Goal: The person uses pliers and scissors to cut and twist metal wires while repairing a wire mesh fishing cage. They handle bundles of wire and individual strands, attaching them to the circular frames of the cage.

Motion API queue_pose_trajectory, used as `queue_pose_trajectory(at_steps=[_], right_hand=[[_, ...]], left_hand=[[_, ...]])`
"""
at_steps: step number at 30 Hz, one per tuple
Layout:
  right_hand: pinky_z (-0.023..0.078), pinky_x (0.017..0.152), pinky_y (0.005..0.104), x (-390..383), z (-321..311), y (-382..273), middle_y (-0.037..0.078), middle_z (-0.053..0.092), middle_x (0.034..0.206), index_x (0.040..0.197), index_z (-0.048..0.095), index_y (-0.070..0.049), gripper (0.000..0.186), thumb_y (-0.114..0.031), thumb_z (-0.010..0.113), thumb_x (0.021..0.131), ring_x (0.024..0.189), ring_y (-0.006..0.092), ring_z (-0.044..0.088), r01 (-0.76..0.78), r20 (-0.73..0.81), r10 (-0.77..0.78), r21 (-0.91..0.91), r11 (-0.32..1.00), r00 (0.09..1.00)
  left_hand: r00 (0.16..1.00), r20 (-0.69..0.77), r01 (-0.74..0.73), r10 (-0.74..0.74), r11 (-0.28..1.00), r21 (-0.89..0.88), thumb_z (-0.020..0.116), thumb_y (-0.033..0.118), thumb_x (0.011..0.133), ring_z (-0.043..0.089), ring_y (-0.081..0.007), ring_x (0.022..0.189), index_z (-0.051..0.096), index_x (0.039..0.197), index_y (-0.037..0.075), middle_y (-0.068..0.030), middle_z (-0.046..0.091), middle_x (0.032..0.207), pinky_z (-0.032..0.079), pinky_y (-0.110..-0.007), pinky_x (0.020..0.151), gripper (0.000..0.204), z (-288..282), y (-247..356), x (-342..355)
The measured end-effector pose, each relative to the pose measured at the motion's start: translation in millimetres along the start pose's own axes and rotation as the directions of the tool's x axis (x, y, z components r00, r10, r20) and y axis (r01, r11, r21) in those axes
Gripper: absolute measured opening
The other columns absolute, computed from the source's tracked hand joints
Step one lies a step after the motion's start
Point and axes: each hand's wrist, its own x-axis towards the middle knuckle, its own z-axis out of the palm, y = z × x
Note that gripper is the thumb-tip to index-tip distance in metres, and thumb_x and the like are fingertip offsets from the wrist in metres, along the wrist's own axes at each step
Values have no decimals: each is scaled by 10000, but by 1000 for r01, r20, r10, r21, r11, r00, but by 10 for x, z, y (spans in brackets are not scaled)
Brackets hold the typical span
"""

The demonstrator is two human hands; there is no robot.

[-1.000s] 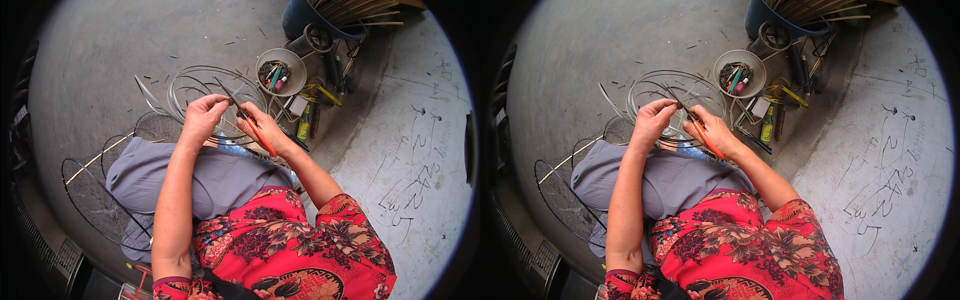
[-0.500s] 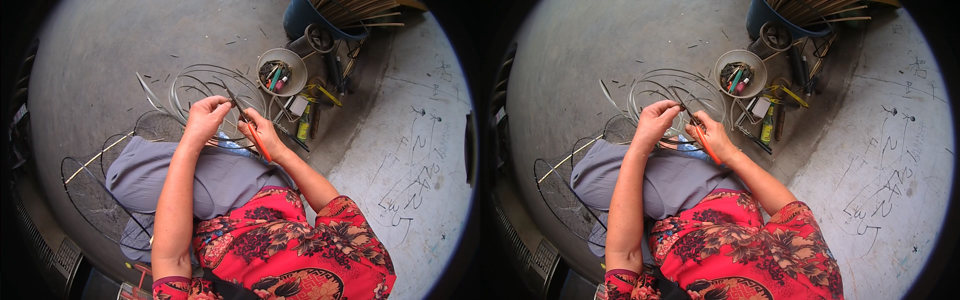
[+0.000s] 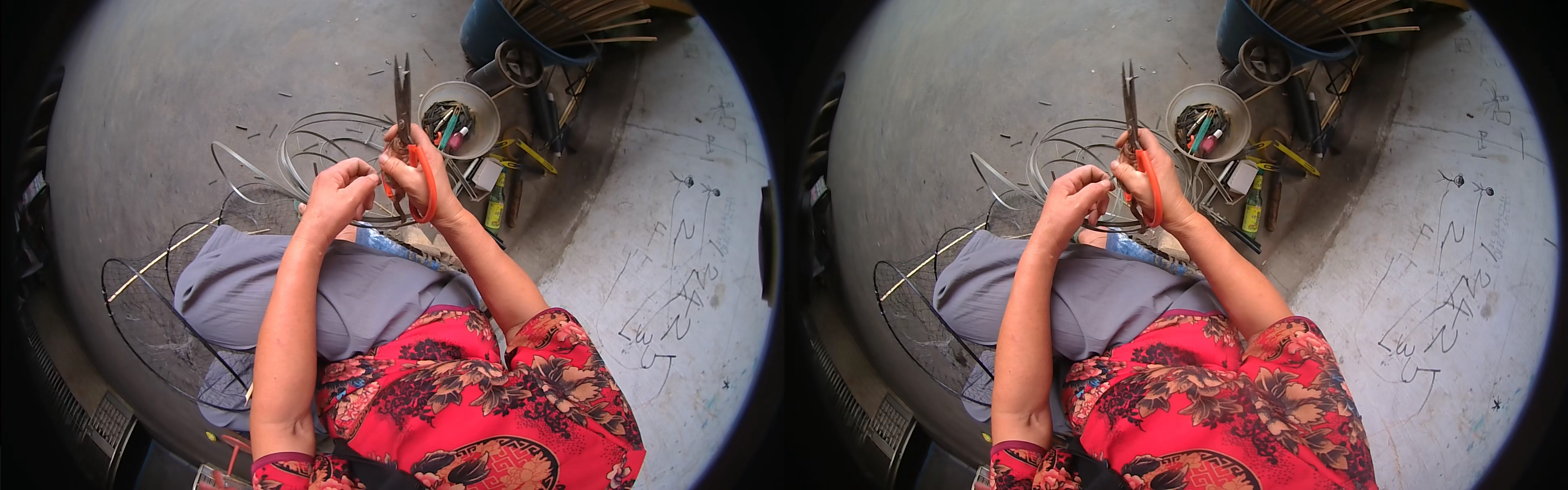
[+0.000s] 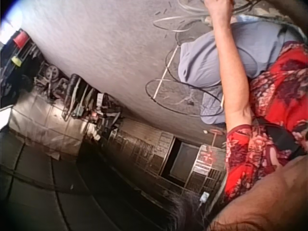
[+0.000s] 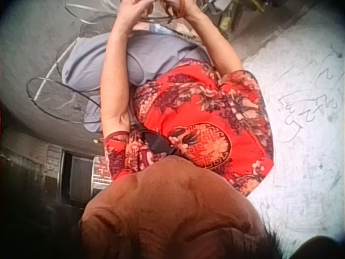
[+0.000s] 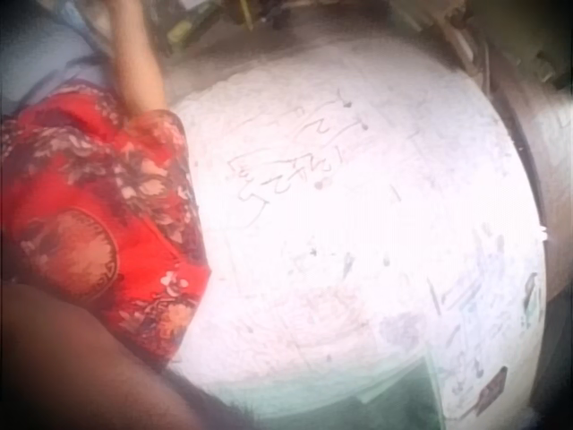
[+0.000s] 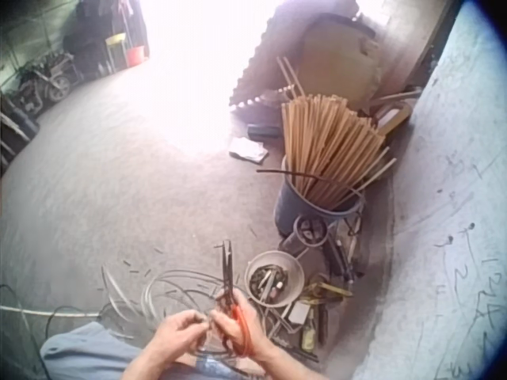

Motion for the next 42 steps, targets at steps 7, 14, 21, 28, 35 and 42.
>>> queue_pose_trajectory(at_steps=[7,14,21,28,35,42], right_hand=[[497,613,276,-26,-376,-12,21,659,889,1333,588,-46,408,-356,742,1117,704,93,609,-57,-151,43,-89,994,988],[476,686,287,-445,-381,70,-8,588,842,1347,586,-58,584,-603,623,1141,749,104,559,-206,2,214,-276,939,977],[436,620,249,-437,-419,143,-42,525,857,1341,563,-56,553,-583,568,1173,709,76,501,-162,131,211,-310,937,969],[451,617,239,-471,-368,26,-33,539,876,1341,558,-59,548,-584,504,1193,723,75,533,-223,170,266,-237,946,949],[486,692,267,-462,-325,56,-5,587,917,1358,573,-59,556,-583,559,1174,799,108,576,-229,206,292,-282,932,934],[542,937,370,-466,-232,-47,114,689,1052,1377,606,-39,590,-571,659,1129,987,215,651,-107,158,228,-547,830,961]], left_hand=[[990,-36,-134,137,989,68,727,142,1091,506,-14,669,806,1063,11,74,624,766,393,-230,584,156,-61,-66,36],[976,-136,-174,172,985,1,748,143,1096,497,0,698,831,1165,4,96,661,830,395,-222,602,175,-81,-89,54],[974,-167,-152,154,988,27,758,173,1092,466,-9,714,835,1264,22,96,656,872,386,-210,620,242,-18,-78,32],[976,-140,-167,168,986,19,759,158,1093,506,-3,722,834,1314,38,90,678,859,413,-214,623,262,-32,-93,42],[977,-153,-142,146,989,33,767,154,1081,496,-6,707,844,1286,34,93,669,845,404,-226,605,250,-20,-101,56],[985,-125,-114,117,993,30,765,143,1073,503,-7,695,845,1269,22,79,699,843,411,-229,602,244,-49,-95,45]])
